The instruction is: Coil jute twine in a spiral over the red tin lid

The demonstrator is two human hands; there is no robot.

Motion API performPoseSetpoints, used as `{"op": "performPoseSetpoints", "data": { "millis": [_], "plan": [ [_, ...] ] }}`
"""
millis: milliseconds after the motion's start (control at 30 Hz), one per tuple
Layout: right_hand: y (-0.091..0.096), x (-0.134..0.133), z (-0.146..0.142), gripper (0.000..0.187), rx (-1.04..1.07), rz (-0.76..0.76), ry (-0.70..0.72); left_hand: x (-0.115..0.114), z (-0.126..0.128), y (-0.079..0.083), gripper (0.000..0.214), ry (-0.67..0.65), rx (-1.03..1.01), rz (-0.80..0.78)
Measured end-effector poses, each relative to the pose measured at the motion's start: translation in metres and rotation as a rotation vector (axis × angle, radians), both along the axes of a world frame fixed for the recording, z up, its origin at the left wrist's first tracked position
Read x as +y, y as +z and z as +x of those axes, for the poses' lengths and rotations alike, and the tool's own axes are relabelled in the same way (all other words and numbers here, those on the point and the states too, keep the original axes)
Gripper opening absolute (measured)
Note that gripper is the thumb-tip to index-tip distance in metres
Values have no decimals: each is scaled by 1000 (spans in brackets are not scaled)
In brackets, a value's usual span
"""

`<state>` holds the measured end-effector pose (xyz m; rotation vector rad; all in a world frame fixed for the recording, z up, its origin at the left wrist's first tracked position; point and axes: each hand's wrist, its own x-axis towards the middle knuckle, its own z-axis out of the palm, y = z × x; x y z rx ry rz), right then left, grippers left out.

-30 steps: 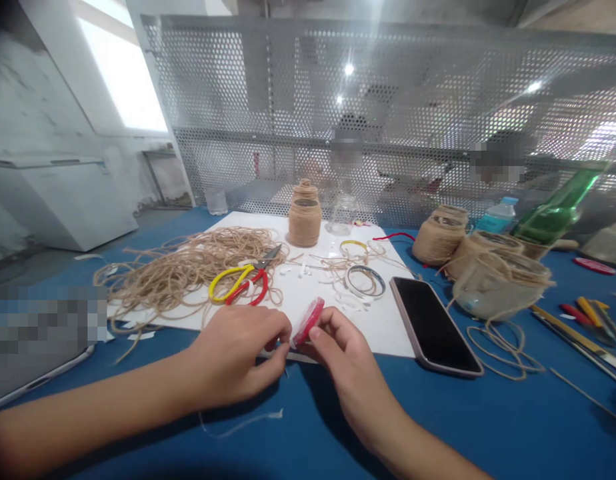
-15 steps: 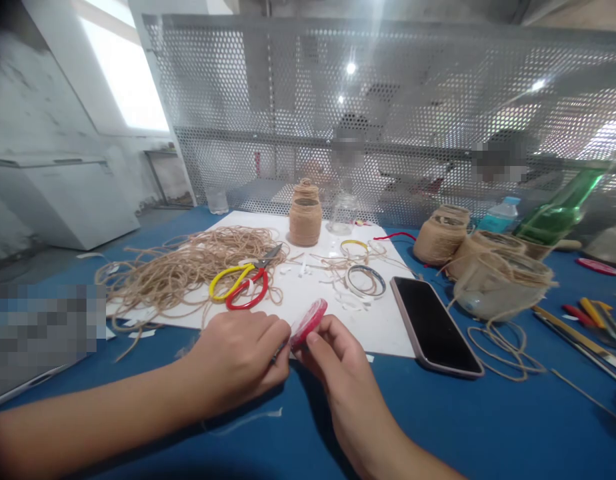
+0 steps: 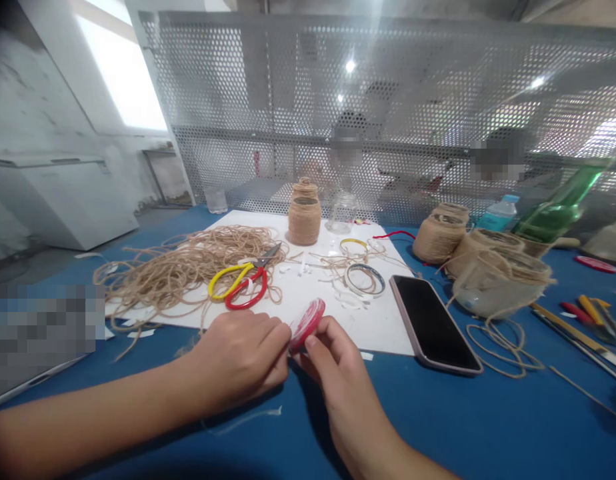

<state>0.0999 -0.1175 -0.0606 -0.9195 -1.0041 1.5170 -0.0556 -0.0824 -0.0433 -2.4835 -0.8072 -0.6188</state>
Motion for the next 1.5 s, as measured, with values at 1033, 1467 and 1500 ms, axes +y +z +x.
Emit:
{"op": "performPoseSetpoints", "data": {
  "millis": [1033,1467,1500],
  "plan": [
    [2,-1,-2,15,7,-17,-12,6,-3,-2,11,-48,3,10],
    [1,1,0,15,8,-25,3,5,-3,-3,10,-34,-15,-39],
    [1,0,0,15,7,-29,6,5,-3,-3,11,-36,-15,-34]
  ]
}}
